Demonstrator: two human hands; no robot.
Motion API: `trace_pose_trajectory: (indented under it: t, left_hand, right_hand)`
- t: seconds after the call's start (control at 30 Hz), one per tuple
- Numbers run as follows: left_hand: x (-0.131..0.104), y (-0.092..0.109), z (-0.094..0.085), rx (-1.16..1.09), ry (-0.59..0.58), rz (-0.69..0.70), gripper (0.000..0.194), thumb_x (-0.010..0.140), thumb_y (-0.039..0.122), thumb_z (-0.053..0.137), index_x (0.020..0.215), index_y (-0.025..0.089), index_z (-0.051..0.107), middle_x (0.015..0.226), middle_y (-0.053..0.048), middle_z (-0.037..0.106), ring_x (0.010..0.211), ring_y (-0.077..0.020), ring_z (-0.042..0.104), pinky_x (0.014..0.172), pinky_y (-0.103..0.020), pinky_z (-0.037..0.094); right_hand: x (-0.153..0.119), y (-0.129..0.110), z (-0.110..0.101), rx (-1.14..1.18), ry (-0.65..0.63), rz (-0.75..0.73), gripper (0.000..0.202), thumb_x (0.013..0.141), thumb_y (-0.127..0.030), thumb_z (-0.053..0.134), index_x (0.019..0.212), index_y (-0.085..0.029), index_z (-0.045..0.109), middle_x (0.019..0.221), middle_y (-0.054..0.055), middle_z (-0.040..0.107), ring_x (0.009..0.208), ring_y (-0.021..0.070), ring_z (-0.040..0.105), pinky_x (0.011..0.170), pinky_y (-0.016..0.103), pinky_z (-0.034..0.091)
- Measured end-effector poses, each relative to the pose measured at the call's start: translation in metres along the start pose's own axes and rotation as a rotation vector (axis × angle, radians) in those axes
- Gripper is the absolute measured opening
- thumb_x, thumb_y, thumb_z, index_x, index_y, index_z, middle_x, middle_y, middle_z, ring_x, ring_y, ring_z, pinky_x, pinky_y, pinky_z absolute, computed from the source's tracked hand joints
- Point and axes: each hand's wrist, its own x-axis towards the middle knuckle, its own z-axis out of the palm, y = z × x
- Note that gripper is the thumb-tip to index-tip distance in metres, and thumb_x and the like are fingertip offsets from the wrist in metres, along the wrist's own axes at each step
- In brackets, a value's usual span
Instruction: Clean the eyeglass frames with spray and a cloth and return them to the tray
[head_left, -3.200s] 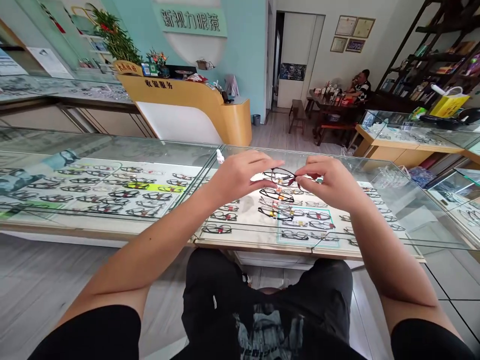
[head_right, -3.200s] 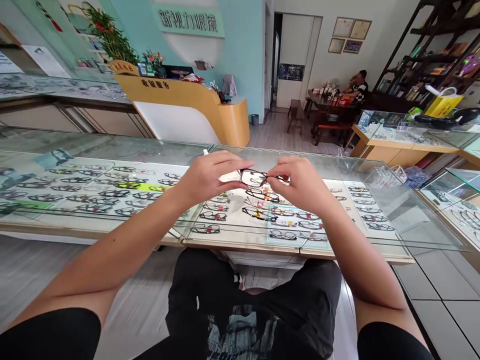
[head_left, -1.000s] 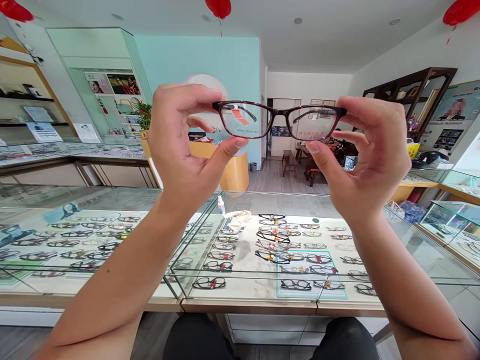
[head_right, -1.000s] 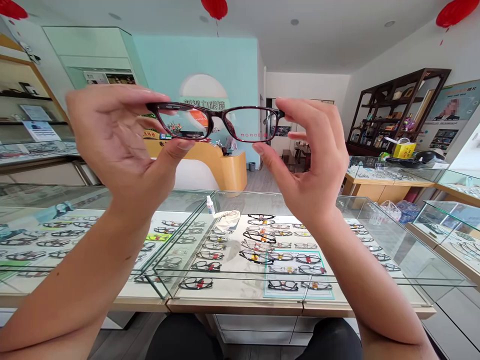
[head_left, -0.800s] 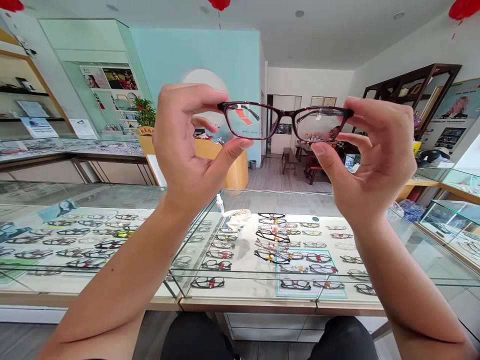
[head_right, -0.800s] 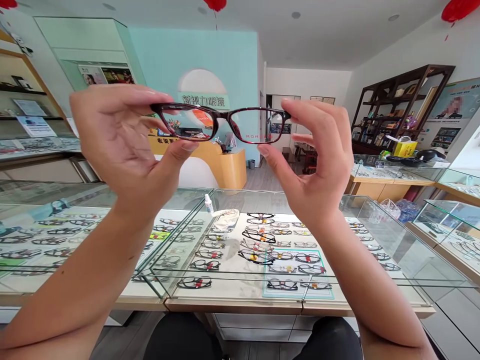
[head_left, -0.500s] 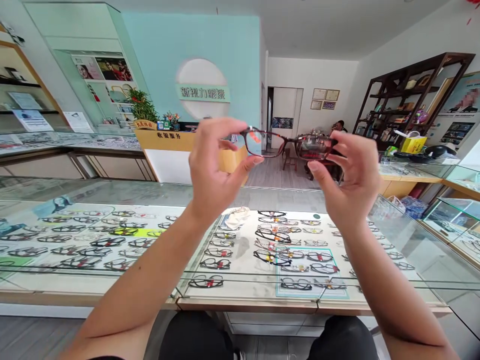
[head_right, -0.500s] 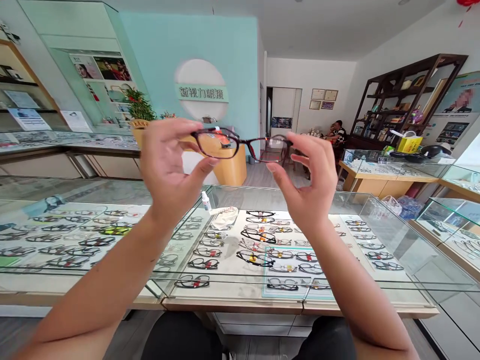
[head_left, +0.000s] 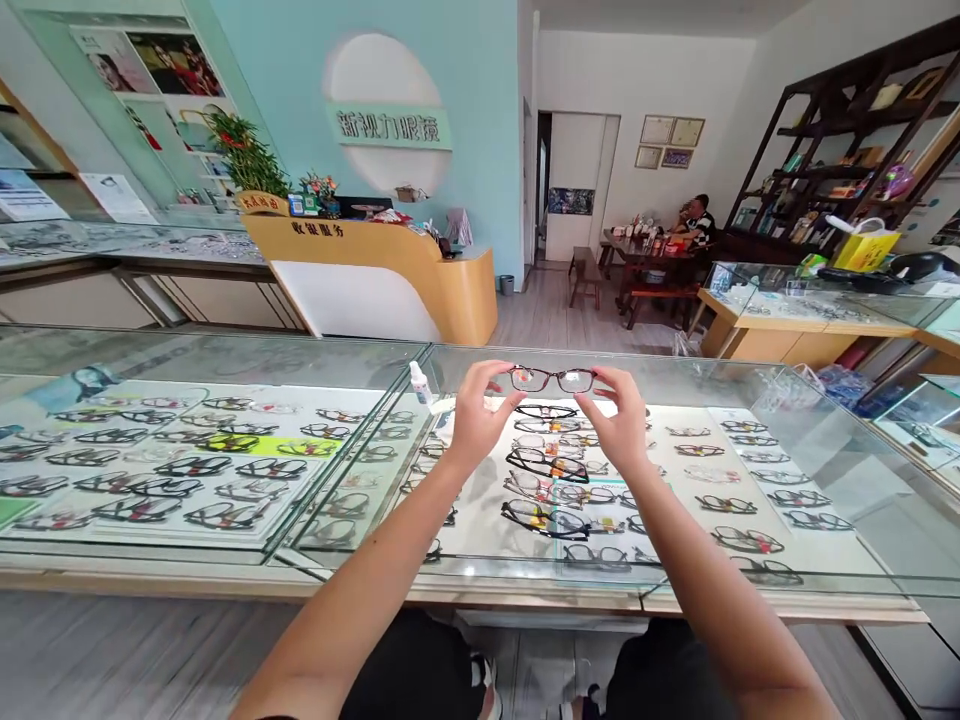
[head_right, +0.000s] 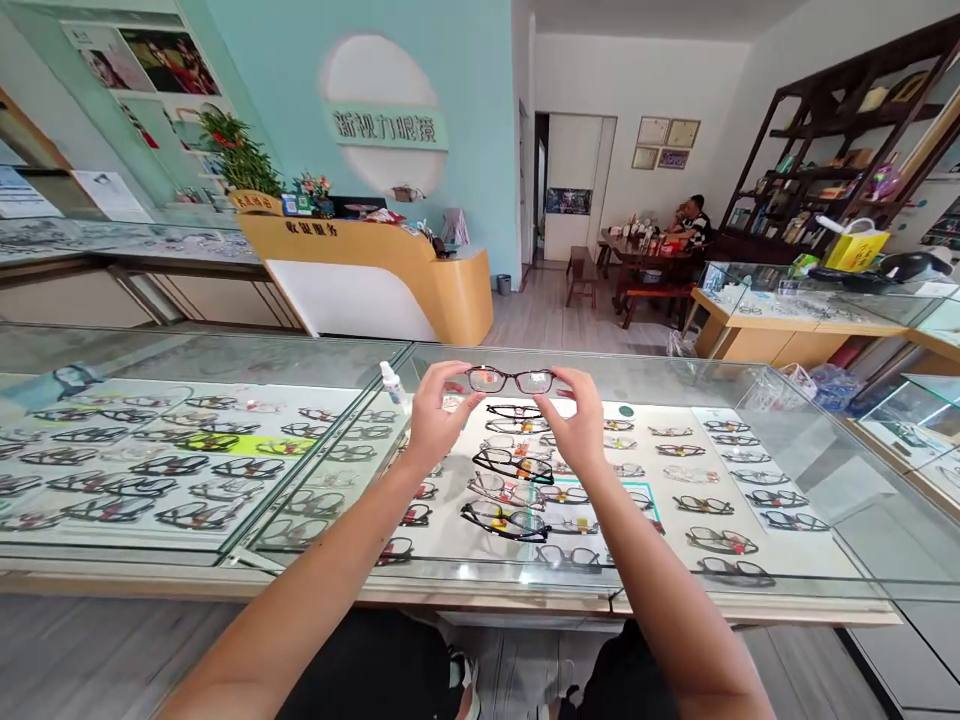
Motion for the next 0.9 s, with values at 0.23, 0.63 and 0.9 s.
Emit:
trace_pose_trajectory:
  t: [0.23, 0.63, 0.9]
  left_hand:
    - [-0.018, -0.009, 0.004, -0.159, -0.033, -0.133, 0.043, 0.092, 0.04, 0.086, 0.129, 0.024, 0.071, 0.131, -0.01, 0.069, 0.119, -0.0216, 0.069, 0.089, -0.034, 0.063]
    - [-0.014, 0.002, 0.0, -0.551, -0.109, -0.369, 0.051, 0.077, 0.036, 0.099, 0.112, 0.023, 0.064, 0.119, -0.007, 0.079, 0.109, -0.0235, 0.082, 0.08, -0.03, 0.062]
    - [-0.01, 0.001, -0.003, -0.571, -0.145, -0.416, 0.054, 0.075, 0.038, 0.1, 0.109, 0.022, 0.062, 0.119, -0.008, 0.08, 0.108, -0.024, 0.082, 0.091, -0.037, 0.065]
  right_hand:
    - [-0.009, 0.011, -0.003, 0.015, -0.06, 0.058, 0.041, 0.095, -0.043, 0.081, 0.133, -0.029, 0.07, 0.133, 0.011, 0.071, 0.123, 0.0275, 0.071, 0.098, 0.045, 0.067]
    - [-0.017, 0.018, 0.003, 0.15, -0.116, 0.211, 0.042, 0.093, -0.04, 0.084, 0.131, -0.034, 0.069, 0.13, 0.007, 0.07, 0.124, 0.0263, 0.071, 0.102, 0.045, 0.066]
    - [-0.016, 0.015, 0.003, 0.218, -0.121, 0.284, 0.044, 0.09, -0.041, 0.086, 0.129, -0.033, 0.069, 0.133, 0.007, 0.071, 0.122, 0.0257, 0.07, 0.101, 0.044, 0.065]
